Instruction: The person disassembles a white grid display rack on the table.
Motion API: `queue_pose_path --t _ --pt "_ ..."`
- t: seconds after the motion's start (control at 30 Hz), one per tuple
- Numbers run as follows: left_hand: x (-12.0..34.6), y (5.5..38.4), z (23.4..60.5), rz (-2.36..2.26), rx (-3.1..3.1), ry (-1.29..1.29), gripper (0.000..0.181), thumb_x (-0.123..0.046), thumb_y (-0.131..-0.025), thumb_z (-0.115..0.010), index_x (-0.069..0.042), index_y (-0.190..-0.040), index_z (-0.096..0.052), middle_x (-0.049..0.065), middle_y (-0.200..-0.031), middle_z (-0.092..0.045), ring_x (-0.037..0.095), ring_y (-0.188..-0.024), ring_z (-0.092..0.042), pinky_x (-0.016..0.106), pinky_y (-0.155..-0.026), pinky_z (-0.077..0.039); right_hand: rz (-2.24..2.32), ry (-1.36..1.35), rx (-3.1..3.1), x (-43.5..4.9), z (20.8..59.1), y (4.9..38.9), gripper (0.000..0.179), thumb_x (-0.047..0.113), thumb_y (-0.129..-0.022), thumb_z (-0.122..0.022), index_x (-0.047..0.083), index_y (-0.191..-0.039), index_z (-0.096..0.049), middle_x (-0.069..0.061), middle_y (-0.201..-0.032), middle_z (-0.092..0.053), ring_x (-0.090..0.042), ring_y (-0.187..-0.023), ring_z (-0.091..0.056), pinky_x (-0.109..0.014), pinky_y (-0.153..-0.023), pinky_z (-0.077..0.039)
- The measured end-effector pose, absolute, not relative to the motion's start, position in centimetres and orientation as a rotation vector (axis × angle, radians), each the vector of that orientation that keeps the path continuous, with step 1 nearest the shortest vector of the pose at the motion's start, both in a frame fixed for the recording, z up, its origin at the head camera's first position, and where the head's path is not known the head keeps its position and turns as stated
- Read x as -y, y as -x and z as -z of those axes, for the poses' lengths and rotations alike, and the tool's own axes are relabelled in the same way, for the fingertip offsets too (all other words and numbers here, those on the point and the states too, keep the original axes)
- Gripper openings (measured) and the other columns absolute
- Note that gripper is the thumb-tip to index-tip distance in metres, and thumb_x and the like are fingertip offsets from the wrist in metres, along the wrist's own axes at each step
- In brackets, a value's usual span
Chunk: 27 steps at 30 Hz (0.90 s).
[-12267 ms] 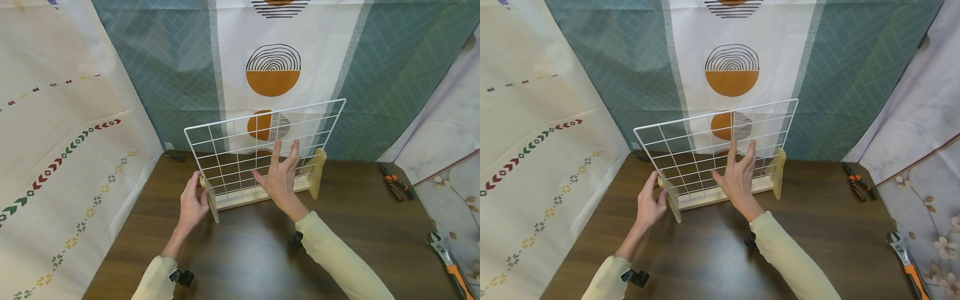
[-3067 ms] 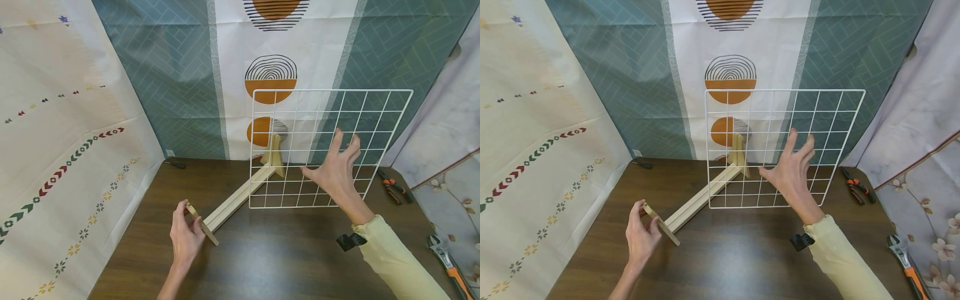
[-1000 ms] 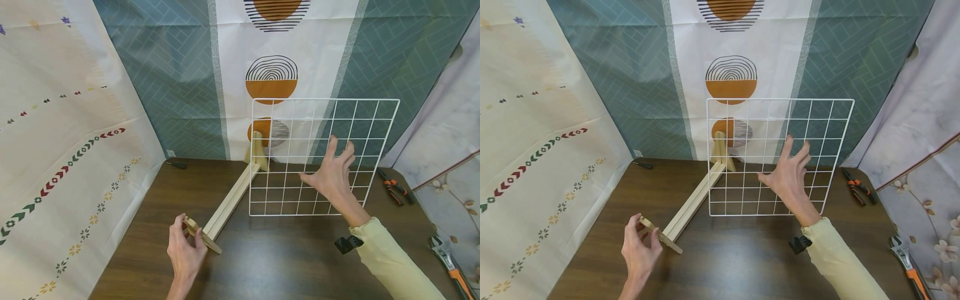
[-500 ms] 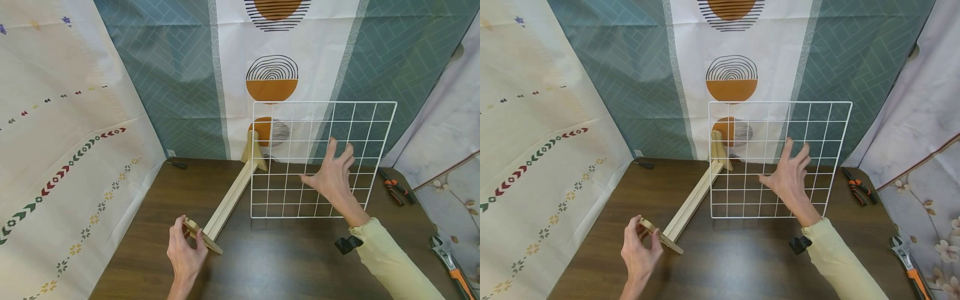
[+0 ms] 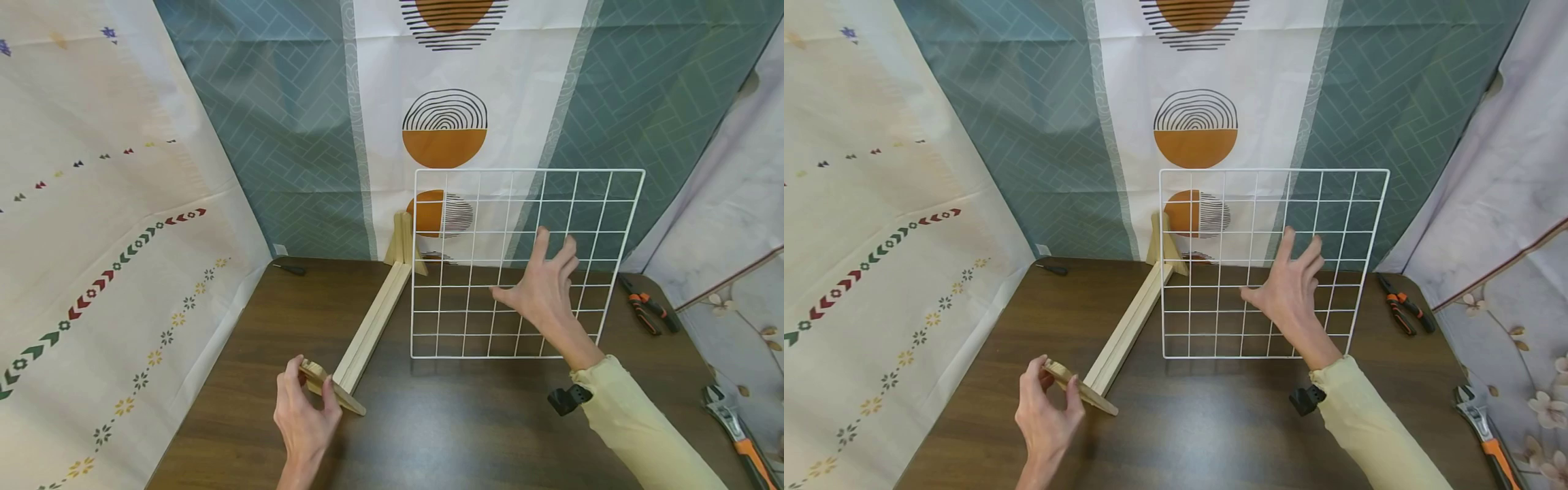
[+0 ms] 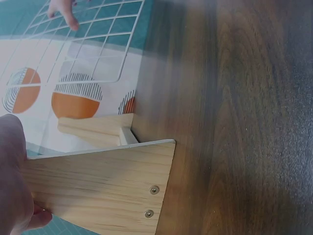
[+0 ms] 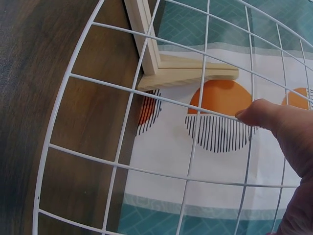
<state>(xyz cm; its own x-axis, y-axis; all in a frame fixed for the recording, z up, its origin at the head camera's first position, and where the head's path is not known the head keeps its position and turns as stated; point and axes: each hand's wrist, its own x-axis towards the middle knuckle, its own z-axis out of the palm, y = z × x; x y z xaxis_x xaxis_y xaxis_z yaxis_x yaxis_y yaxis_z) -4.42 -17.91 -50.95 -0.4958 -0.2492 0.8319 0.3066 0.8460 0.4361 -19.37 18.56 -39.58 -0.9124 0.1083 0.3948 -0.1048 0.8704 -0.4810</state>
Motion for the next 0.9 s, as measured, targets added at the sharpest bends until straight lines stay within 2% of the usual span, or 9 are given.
queue_pose_path --t 0.3,0.9 --pt "17.5 4.0 50.7 0.664 1.978 0.033 0.055 -0.02 -0.079 -0.065 0.008 -0.125 -0.053 0.022 -0.09 -0.056 0.035 -0.071 -0.058 0.048 -0.049 -0.048 -0.698 0.016 2.665 -18.3 40.1 19.4 0.136 0.035 -0.057 -0.097 0.005 -0.155 -0.008 -0.038 -0.15 0.002 -0.062 -0.125 -0.022 -0.071 -0.073 -0.045" --pt "17.2 3.9 51.1 0.636 1.948 0.022 0.056 -0.021 -0.077 -0.067 0.007 -0.124 -0.054 0.021 -0.089 -0.056 0.033 -0.069 -0.057 0.048 -0.049 -0.048 -0.684 0.025 2.725 -18.0 40.6 19.6 0.136 0.038 -0.058 -0.096 0.004 -0.154 -0.007 -0.039 -0.15 0.004 -0.062 -0.124 -0.022 -0.071 -0.075 -0.044"
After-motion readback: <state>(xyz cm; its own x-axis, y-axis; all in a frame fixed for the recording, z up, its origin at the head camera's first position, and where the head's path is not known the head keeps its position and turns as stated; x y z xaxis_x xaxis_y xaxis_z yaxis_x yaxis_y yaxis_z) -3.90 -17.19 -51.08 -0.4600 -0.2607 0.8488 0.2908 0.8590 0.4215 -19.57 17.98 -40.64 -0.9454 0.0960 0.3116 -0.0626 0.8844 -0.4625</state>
